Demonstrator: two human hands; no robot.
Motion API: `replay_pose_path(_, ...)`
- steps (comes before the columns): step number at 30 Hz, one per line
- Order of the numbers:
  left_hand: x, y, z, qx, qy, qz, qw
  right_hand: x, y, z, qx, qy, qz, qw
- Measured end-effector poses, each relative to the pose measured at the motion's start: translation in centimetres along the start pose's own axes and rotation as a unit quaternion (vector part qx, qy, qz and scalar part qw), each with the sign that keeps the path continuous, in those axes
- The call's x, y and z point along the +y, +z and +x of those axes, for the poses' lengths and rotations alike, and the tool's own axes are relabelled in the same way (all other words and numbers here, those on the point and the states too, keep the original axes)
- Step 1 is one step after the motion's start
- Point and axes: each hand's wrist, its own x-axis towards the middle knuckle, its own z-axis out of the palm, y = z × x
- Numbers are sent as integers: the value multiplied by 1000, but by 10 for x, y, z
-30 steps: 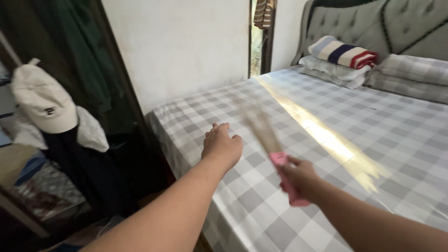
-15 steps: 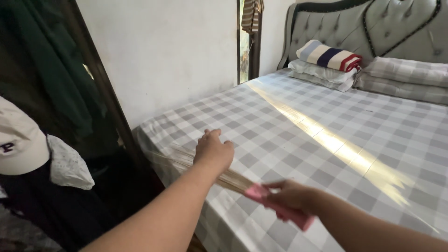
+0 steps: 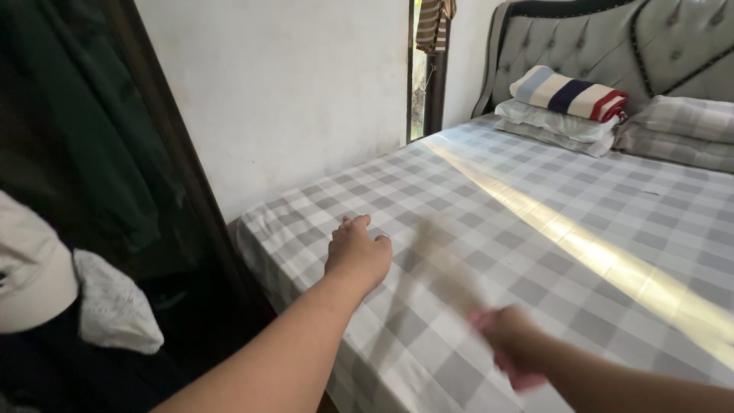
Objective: Sweeping the surface of a bed using a small stick broom.
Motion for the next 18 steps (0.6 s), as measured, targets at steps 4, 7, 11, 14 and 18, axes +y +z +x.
replay_pose_path(4,-18,8,48,3,5,14,1000,-33,45,-54,-194,-82,-265,941)
replay_pose_path(7,-29,16,89,-2,30,30,999,-72,50,-71,-174,-100,-246,948)
replay_pose_path(11,-11,1,119,-55,-41,-9,998,-100,52,-42,-34,-99,-127,986)
replay_pose_path(14,-18,11,165,-31,10,41,999,-108,61,-2,55,-50,-29,997)
replay_pose_path(18,-14,-9,177,-35,-10,32,999,-132,91,7,-4,9,-31,999)
